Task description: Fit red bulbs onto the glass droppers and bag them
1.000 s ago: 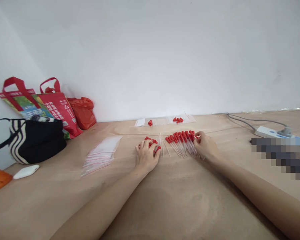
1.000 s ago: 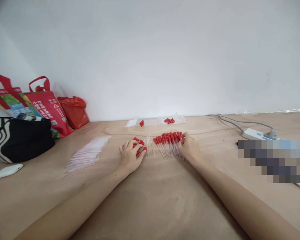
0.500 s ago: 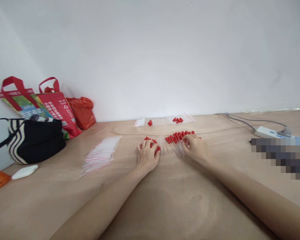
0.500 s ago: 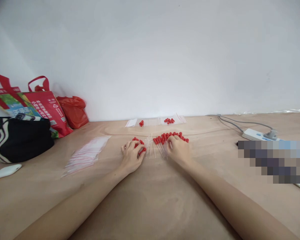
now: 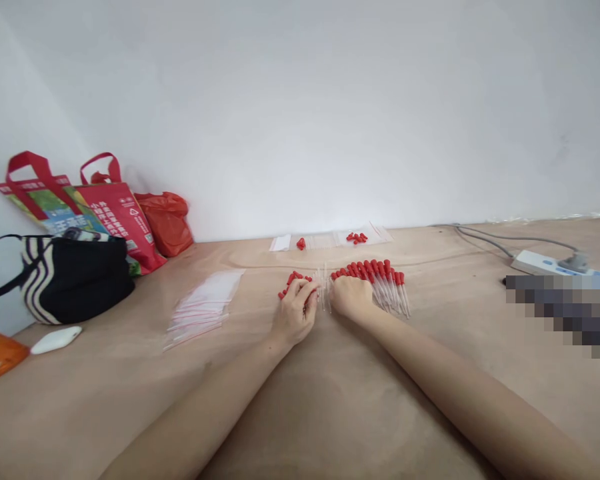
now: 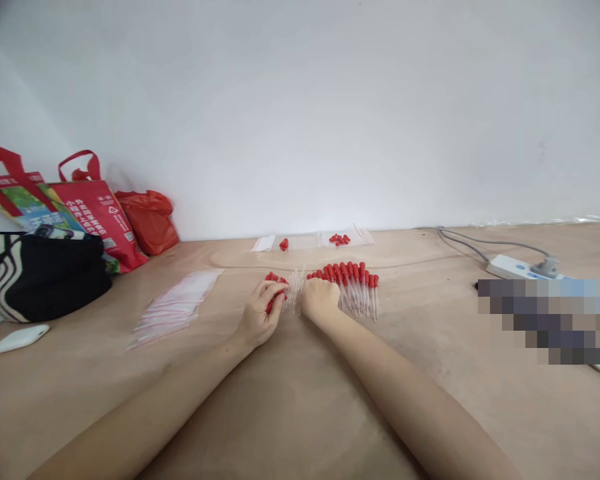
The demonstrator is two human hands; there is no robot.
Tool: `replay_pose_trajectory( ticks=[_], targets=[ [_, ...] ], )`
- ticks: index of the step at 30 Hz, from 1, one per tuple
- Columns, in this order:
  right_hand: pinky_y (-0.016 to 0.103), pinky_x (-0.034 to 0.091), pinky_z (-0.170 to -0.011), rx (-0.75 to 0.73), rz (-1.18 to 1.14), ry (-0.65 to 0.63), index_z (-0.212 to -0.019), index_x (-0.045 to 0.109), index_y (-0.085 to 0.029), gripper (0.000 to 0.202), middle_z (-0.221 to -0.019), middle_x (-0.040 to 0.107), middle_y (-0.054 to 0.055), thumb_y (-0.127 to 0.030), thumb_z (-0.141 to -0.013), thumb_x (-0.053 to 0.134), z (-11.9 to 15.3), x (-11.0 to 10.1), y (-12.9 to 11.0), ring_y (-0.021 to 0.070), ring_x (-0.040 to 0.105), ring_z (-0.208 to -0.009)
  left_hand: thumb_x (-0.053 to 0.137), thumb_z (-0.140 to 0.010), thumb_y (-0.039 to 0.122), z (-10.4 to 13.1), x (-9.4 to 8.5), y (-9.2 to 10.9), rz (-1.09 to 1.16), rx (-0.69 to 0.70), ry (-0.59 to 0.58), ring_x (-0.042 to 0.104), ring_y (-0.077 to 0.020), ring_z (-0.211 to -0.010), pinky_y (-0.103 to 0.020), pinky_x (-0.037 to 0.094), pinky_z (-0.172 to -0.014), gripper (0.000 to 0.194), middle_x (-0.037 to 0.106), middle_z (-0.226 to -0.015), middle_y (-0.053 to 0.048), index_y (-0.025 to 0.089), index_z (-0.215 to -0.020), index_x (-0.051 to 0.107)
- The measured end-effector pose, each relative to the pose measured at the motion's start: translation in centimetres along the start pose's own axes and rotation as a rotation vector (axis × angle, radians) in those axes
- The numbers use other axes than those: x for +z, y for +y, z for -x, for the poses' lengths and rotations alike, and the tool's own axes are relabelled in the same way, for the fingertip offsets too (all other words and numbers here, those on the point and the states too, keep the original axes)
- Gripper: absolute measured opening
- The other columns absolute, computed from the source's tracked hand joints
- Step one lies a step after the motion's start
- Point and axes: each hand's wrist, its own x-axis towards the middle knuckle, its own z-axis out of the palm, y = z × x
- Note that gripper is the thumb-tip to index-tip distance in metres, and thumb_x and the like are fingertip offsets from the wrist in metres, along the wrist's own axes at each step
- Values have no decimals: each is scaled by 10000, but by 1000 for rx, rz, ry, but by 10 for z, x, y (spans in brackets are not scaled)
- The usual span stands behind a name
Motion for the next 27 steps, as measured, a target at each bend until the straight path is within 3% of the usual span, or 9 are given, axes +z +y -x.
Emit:
replay_pose_trajectory(
  ticks=[6, 10, 12, 16, 19, 22, 27],
  targets=[
    [368, 348, -531, 210, 97, -45, -690, 561, -188, 185, -608, 555, 138, -186, -792, 406, 12, -28, -24, 269, 560, -601, 510, -751, 177, 10, -8, 4, 80, -45, -11, 509, -133, -726, -231, 460, -618, 23, 484, -763, -28, 166, -731, 503],
    [358, 371, -598, 43, 114, -11, -781, 507, -172, 172, -728, 582, 134, -181, -813, 338, 41, -50, -17, 239, 546, -651, 487, -755, 159, 20, -14, 12, 139, -71, -134, 512, -119, -675, -224, 463, -605, 30, 495, -721, -15, 165, -728, 477],
    [333, 380, -601, -18, 40, -17, -816, 489, -179, 182, -732, 586, 95, -170, -823, 307, 60, -57, -6, 210, 537, -646, 463, -773, 150, 24, -16, 17, 151, -72, -219, 528, -120, -684, -238, 471, -639, 53, 521, -742, -19, 165, -816, 490],
    [321, 400, -656, -42, -69, 98, -1050, 457, -170, 279, -881, 601, 96, -160, -825, 291, 89, -67, 14, 194, 548, -752, 420, -798, 111, 29, -18, 24, 103, -9, -358, 534, -161, -902, -300, 447, -804, 246, 531, -986, -82, 170, -1019, 510],
    [311, 397, -670, -76, -78, 125, -1129, 444, -163, 364, -918, 595, 100, -112, -803, 289, 96, -73, 17, 185, 545, -766, 430, -797, 115, 29, -16, 23, 37, -15, -348, 521, -177, -936, -315, 435, -827, 193, 504, -1023, -96, 160, -905, 582],
    [302, 378, -664, -103, -85, 83, -1038, 511, -170, 326, -857, 598, 79, -93, -794, 308, 92, -76, 12, 172, 543, -735, 460, -792, 143, 26, -14, 21, 16, -66, -304, 536, -163, -832, -305, 451, -763, 135, 531, -883, -62, 166, -818, 590],
    [287, 329, -660, -123, -121, 60, -921, 563, -185, 228, -805, 607, 54, -205, -845, 349, 85, -76, 2, 147, 542, -704, 417, -831, 182, 19, -12, 20, 52, -172, -251, 546, -161, -786, -300, 442, -715, 101, 578, -813, -32, 172, -850, 516]
  ],
)
